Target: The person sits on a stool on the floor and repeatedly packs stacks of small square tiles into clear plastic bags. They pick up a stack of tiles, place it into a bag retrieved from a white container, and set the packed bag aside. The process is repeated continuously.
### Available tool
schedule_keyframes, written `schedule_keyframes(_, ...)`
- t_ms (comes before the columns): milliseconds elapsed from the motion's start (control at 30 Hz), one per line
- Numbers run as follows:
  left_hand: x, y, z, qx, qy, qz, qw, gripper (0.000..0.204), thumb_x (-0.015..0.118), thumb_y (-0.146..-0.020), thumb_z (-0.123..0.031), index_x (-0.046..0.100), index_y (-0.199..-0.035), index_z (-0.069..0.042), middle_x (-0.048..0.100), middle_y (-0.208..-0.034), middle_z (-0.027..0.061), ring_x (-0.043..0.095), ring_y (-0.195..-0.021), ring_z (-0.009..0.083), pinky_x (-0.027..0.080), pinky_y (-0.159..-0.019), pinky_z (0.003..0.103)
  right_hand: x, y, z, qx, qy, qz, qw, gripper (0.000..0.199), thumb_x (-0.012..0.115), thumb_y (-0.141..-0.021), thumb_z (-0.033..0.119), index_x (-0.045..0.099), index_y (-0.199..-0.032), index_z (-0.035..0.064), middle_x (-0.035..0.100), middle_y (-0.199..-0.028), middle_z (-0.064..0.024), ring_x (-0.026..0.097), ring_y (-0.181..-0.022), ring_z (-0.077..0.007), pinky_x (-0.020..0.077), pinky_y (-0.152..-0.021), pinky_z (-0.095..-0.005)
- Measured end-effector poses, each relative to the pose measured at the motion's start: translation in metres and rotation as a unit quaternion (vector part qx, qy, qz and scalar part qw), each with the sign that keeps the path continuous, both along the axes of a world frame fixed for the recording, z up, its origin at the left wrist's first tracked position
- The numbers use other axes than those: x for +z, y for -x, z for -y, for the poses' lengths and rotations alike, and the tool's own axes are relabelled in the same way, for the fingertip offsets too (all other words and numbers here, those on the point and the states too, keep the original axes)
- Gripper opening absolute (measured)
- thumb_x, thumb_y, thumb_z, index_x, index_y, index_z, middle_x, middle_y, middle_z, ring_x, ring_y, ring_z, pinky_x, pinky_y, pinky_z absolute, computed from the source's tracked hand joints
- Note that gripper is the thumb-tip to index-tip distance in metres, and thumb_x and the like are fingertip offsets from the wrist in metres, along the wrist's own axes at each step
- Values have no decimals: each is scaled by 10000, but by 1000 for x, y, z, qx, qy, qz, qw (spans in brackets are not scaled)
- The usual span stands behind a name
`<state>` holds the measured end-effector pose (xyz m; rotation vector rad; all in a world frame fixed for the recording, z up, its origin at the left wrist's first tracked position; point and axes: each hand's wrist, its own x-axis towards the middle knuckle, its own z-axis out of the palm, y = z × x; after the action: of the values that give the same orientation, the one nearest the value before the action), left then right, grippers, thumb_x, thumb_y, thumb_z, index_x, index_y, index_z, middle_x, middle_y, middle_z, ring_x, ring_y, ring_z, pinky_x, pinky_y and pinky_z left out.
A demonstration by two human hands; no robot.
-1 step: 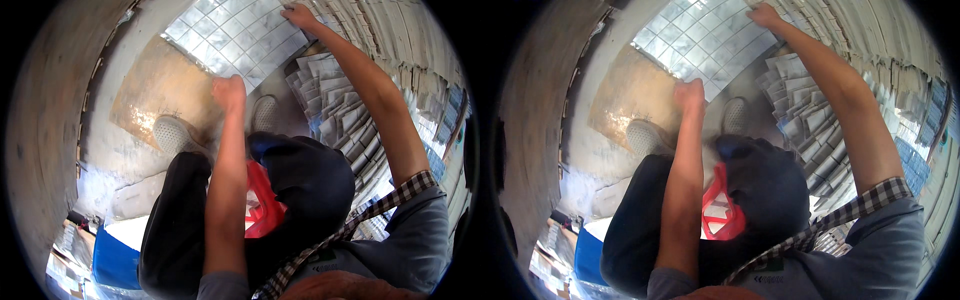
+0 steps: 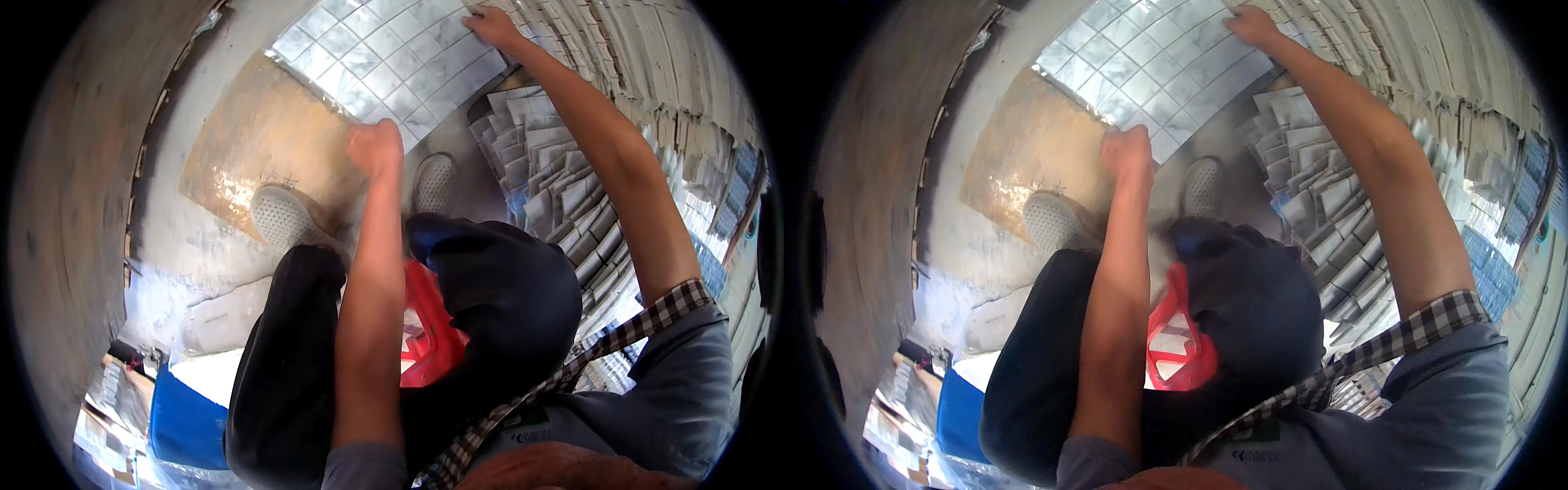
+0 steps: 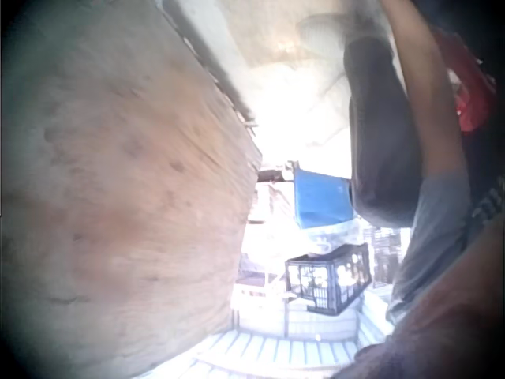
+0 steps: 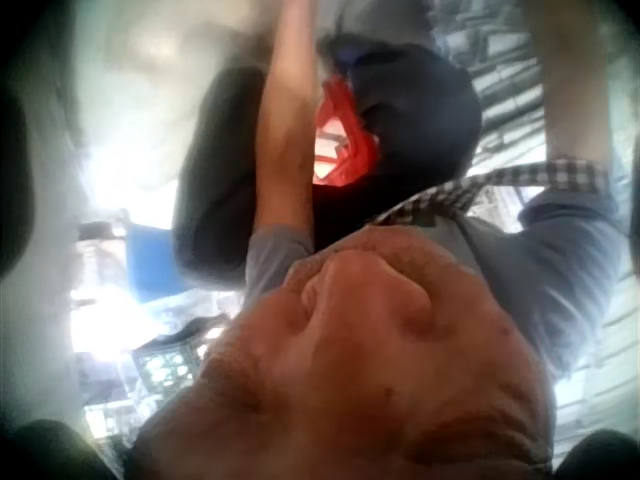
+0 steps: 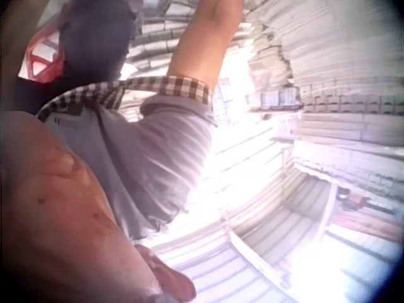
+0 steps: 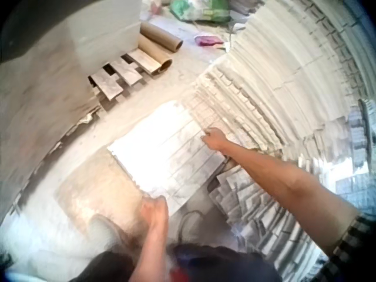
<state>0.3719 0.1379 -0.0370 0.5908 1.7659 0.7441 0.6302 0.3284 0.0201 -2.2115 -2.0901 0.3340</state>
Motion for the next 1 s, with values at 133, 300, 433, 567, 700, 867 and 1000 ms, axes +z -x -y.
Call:
schedule_keyframes(133, -2, -13, -3, -20, 19, 13, 1000, 315, 561, -729, -104, 640, -943, 113, 667, -973, 314, 655, -944, 445, 510, -863, 457, -30, -39, 8, 39, -162, 28, 986, 443, 650, -807, 282, 673, -1151, 4, 670, -1051, -264, 654, -991, -385, 500, -869, -443)
schedule_keyframes(300, 3, 0, 3, 20, 20, -3, 1000, 295, 553, -731, -84, 662, -935, 99, 676, -979, 307, 664, -946, 437, 517, -854, 443, -25, -10, 10, 10, -40, 56, 998, 440, 645, -839, 254, 652, -1194, -7, 704, -1053, -202, 690, -917, -357, 544, -814, -411)
schedule_keyframes(433, 21, 7, -1, -92, 39, 26, 995, 320, 551, -754, -100, 645, -983, 104, 669, -1030, 300, 651, -1002, 428, 508, -888, 456, -25, -22, 6, 68, -24, 75, 995, 401, 662, -856, 227, 655, -1162, -32, 725, -918, -130, 698, -853, -249, 530, -813, -360)
schedule_keyframes(567, 22, 30, 2, -99, 0, -49, 994, 338, 557, -767, -123, 638, -998, 109, 670, -1046, 289, 643, -1046, 409, 500, -926, 459, -15, 14, -7, -13, 37, 93, 995, 432, 591, -781, 340, 709, -1010, -7, 679, -1058, -274, 647, -1037, -423, 500, -890, -467)
schedule_keyframes(700, 103, 71, 1, -45, -71, -50, 995, 251, 578, -692, -136, 698, -822, 43, 689, -990, 274, 662, -986, 419, 513, -884, 470, 32, 65, 5, 93, 155, -78, 980, 347, 578, -840, 278, 713, -1004, 4, 687, -854, -117, 674, -837, -269, 527, -769, -378)
schedule_keyframes(867, 208, 153, 11, -93, -199, -117, 968, 281, 774, -719, -234, 708, -821, 19, 717, -892, 181, 714, -882, 288, 571, -727, 386, 133, 232, 105, 259, 273, -140, 916, 420, 557, -923, 266, 621, -1267, 33, 665, -1029, -66, 646, -913, -188, 532, -751, -339)
schedule_keyframes(1000, 298, 229, 95, 66, -449, -216, 864, 220, 566, -831, -133, 696, -917, 22, 689, -919, 238, 668, -895, 398, 516, -812, 454, 189, 304, 194, 341, 296, -174, 875, 414, 517, -955, 222, 596, -1295, -2, 661, -1196, -100, 646, -1019, -192, 537, -847, -351)
